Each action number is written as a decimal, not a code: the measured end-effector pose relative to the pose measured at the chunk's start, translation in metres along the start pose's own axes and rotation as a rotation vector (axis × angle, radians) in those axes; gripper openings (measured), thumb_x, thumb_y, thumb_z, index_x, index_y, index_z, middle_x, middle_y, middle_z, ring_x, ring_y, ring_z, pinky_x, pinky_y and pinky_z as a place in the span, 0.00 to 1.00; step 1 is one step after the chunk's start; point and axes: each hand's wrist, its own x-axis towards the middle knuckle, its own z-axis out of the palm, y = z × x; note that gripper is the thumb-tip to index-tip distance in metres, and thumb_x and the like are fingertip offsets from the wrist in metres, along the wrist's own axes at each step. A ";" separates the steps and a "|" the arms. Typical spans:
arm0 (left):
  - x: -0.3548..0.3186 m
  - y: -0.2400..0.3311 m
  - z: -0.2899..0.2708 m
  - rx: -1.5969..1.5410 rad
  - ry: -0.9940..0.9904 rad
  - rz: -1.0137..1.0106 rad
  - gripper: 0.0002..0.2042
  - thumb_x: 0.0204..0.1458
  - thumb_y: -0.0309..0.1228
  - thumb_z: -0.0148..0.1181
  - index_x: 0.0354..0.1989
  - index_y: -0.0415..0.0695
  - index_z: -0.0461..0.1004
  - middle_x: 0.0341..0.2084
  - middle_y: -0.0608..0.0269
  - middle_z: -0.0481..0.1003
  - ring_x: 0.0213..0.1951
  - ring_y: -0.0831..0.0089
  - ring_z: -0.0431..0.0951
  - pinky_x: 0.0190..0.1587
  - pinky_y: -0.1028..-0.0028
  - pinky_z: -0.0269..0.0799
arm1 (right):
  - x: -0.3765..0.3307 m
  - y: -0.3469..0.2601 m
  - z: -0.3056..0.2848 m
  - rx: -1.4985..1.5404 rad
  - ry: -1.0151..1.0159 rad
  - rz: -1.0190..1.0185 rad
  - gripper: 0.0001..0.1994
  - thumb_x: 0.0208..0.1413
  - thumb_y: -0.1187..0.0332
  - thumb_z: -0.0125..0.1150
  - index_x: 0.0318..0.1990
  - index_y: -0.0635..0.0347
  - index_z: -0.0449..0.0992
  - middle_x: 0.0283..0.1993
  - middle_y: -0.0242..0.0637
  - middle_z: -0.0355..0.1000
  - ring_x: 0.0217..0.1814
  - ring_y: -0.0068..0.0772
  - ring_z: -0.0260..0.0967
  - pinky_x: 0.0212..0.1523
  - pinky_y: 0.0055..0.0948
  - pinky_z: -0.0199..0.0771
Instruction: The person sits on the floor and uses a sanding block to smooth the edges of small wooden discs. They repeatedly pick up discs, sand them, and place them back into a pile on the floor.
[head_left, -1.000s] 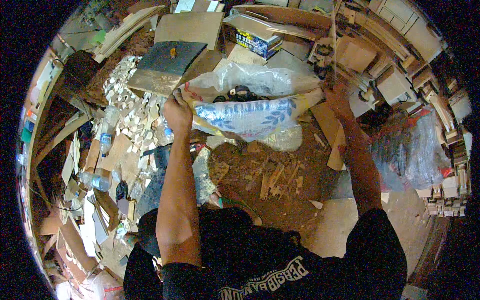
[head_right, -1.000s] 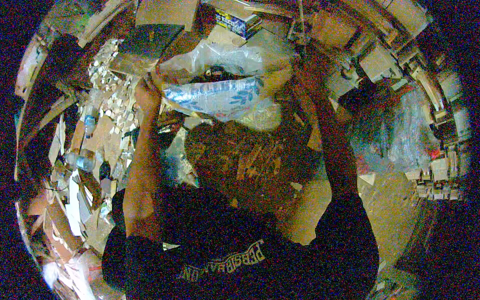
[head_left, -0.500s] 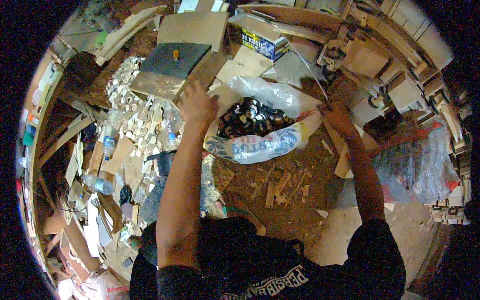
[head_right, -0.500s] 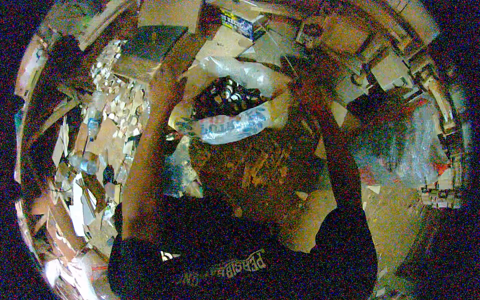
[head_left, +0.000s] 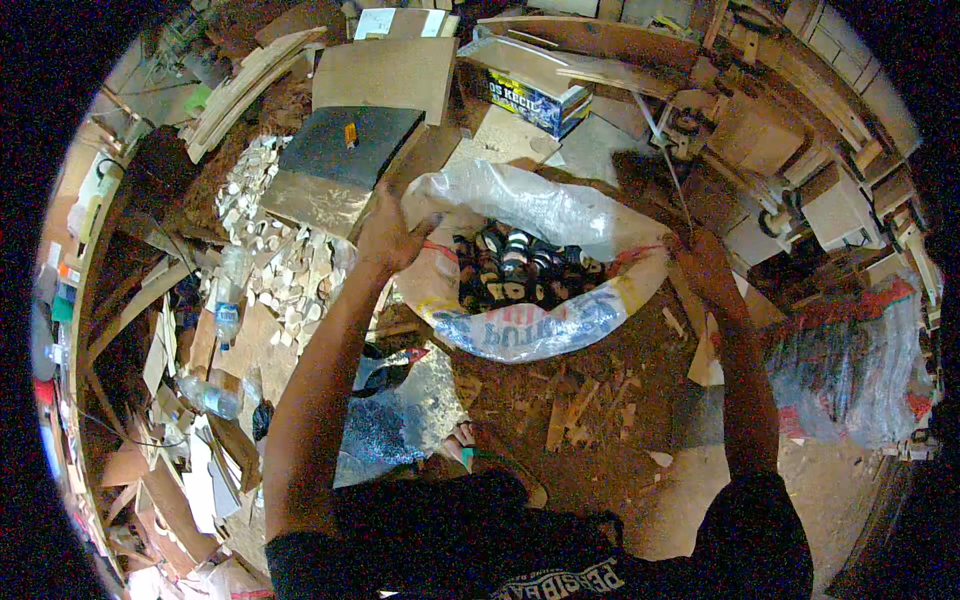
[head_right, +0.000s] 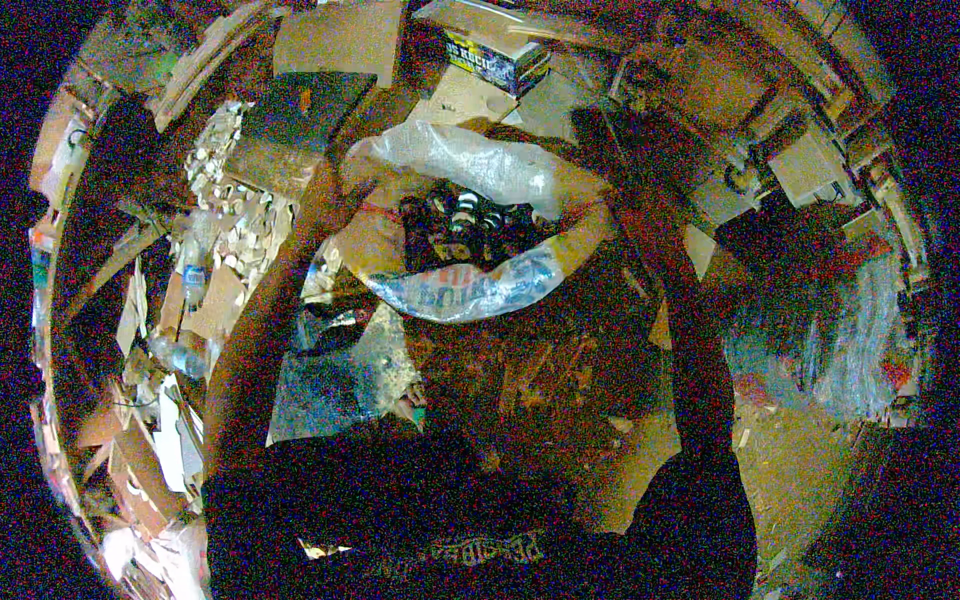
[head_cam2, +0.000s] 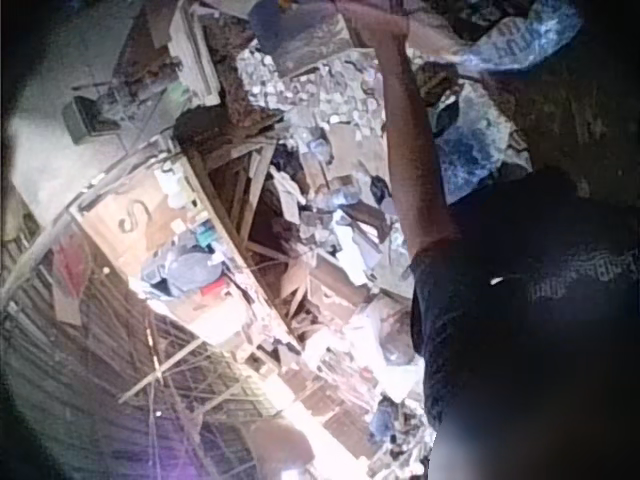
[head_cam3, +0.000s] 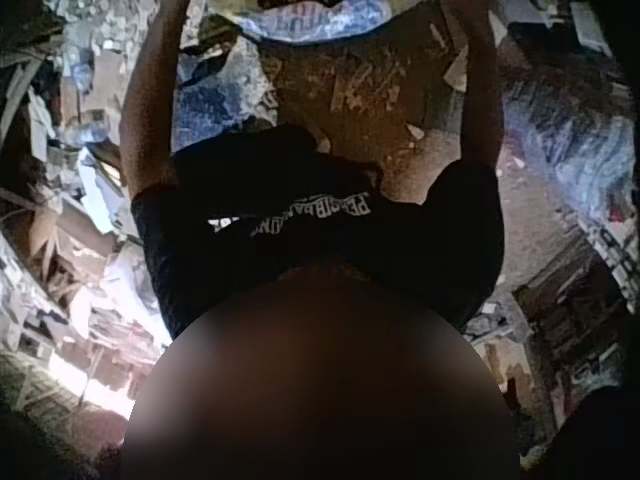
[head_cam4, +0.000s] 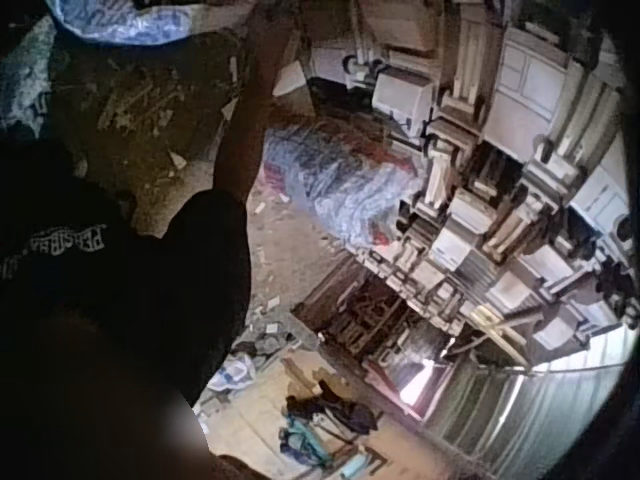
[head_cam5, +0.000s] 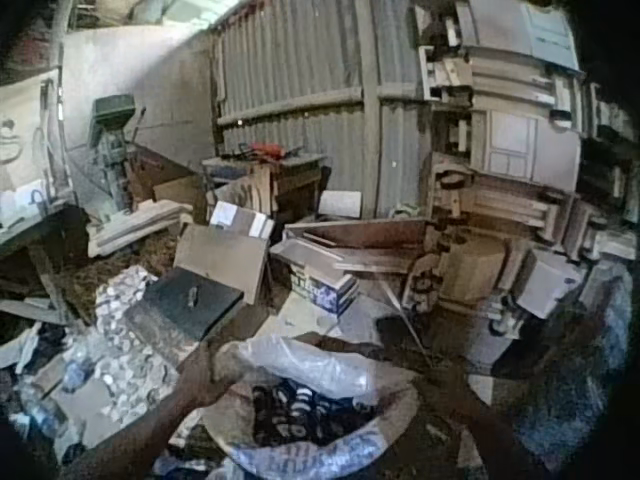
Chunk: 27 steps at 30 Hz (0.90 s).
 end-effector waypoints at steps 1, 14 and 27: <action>-0.018 -0.005 0.001 0.019 -0.008 -0.141 0.46 0.45 0.51 0.63 0.62 0.29 0.47 0.53 0.31 0.64 0.55 0.40 0.66 0.57 0.57 0.63 | 0.003 0.008 0.008 -0.036 0.021 -0.116 0.20 0.55 0.52 0.57 0.37 0.65 0.75 0.27 0.44 0.73 0.30 0.41 0.68 0.36 0.41 0.68; -0.085 -0.015 -0.056 -0.115 -0.431 -0.426 0.17 0.47 0.38 0.55 0.32 0.33 0.77 0.23 0.43 0.77 0.25 0.55 0.79 0.32 0.64 0.75 | 0.017 -0.022 -0.032 0.001 -0.189 -0.082 0.24 0.58 0.53 0.54 0.50 0.66 0.70 0.40 0.57 0.71 0.41 0.52 0.69 0.44 0.45 0.68; -0.031 0.053 -0.019 0.370 -0.239 -0.260 0.16 0.53 0.42 0.55 0.40 0.42 0.77 0.42 0.48 0.77 0.45 0.57 0.78 0.47 0.59 0.74 | -0.026 0.025 0.008 -0.557 -0.088 -0.286 0.13 0.57 0.64 0.51 0.47 0.58 0.72 0.45 0.45 0.70 0.45 0.42 0.69 0.42 0.38 0.70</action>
